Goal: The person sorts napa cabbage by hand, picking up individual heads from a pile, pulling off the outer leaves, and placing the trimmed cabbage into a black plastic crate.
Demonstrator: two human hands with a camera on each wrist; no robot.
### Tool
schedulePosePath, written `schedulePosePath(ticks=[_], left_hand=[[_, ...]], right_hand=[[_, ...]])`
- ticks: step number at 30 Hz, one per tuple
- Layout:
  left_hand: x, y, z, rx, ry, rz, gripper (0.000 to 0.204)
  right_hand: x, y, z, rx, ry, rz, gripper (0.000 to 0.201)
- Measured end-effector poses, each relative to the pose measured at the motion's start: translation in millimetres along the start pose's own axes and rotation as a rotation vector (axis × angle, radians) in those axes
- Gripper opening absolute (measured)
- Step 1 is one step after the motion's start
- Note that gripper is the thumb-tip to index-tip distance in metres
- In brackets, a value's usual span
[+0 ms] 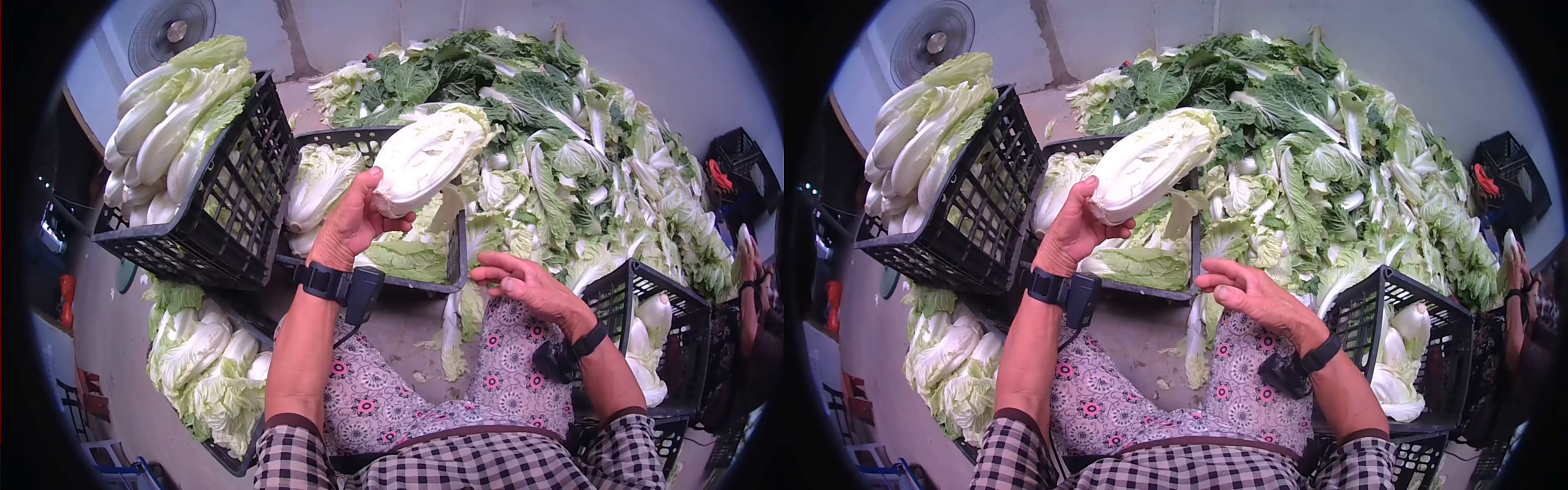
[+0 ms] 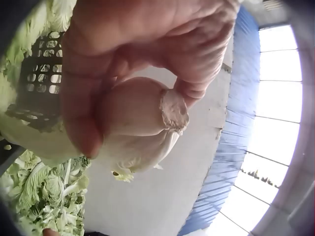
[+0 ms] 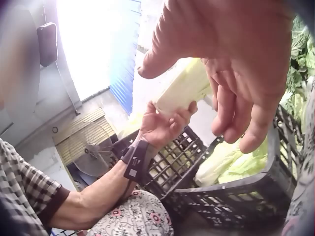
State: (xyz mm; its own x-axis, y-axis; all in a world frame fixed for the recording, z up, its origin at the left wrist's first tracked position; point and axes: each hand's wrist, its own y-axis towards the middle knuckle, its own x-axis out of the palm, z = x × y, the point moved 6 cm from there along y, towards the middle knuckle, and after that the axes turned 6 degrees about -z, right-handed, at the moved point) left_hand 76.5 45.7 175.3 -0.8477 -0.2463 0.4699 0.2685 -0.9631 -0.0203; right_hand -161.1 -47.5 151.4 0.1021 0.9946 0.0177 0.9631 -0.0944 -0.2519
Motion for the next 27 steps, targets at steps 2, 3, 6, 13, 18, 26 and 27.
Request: schedulePosePath(ticks=[2, 3, 6, 13, 18, 26, 27], left_hand=[[20.2, -6.4, 5.4, -0.011, 0.142, -0.044, 0.069], [36.2, -11.0, 9.3, 0.016, 0.192, -0.094, 0.07], [82.9, -21.3, 6.3, 0.035, 0.338, -0.242, 0.079], [118.6, -33.8, -7.9, 0.067, 0.876, -0.406, 0.085], [76.8, -31.3, -7.9, -0.037, 0.778, -0.264, 0.068], [39.7, -20.9, -14.9, -0.065, 0.804, -0.172, 0.063], [32.3, -19.5, -14.0, -0.064, 0.805, -0.153, 0.063]], right_hand=[[12.7, 8.6, -3.9, -0.06, 0.123, -0.056, 0.107], [20.4, 12.5, -7.5, -0.09, 0.184, -0.087, 0.109], [26.0, 21.3, -27.8, -0.296, 0.421, 0.031, 0.105], [-38.3, -48.1, -34.2, -0.554, 0.52, 0.591, 0.054], [-135.8, -172.0, -39.8, -0.66, 0.352, 0.933, 0.062], [-245.1, -361.3, 34.3, -0.602, 0.214, 1.606, 0.059], [-250.8, -369.6, 66.1, -0.488, 0.176, 1.654, 0.057]])
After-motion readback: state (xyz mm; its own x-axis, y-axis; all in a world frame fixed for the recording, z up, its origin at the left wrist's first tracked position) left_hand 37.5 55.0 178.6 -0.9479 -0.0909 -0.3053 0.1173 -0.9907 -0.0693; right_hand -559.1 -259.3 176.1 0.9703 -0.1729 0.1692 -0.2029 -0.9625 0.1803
